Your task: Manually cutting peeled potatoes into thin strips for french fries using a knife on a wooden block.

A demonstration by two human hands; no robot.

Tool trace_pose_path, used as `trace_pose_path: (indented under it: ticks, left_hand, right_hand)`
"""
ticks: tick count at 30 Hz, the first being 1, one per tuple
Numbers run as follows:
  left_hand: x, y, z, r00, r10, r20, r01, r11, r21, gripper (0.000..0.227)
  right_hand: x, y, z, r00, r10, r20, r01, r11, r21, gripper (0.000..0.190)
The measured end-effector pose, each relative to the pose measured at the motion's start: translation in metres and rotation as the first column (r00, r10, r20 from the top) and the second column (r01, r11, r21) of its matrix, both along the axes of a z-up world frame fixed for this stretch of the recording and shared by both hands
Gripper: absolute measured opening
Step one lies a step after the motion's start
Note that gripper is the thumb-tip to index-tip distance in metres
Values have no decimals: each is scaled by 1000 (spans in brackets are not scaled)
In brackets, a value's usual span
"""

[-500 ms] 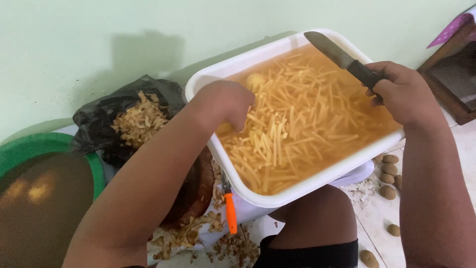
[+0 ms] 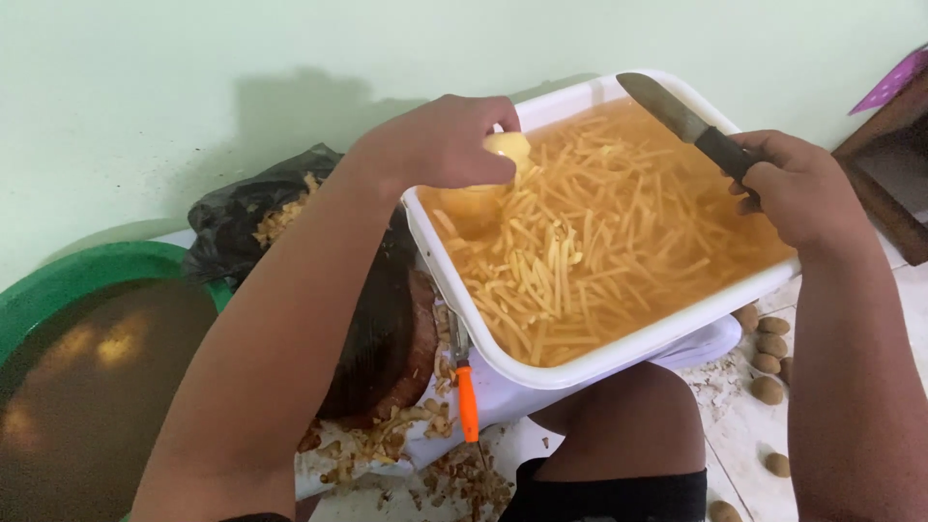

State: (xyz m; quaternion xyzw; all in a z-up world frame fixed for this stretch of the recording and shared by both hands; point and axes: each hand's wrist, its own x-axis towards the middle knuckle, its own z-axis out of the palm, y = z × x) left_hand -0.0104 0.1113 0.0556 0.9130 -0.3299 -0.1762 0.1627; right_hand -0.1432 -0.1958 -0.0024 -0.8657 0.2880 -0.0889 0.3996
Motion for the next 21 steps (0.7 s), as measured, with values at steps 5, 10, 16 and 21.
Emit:
trace_pose_path:
  ticks: [5,10,16,21]
  left_hand:
    - [-2,-21,-7,993,-121,3,110,910,399,73]
    - [25,-37,-47,992,-125,-26,125,907,402,26]
    - [58,-63,-90,955,-175,239,97,947,307,59]
    - [86,-66,-126,920,-228,319,156,959,236,63]
  right_hand:
    - [9,-27,-25,997,37,74,-39,999,17,46]
    - [2,-12,-10,997,33,66,-34,999,17,47]
    - [1,-4,-2,1000,10,-9,-10,1000,16,52]
    - [2,-10,-7,999,30,31,-30,1000,6,48]
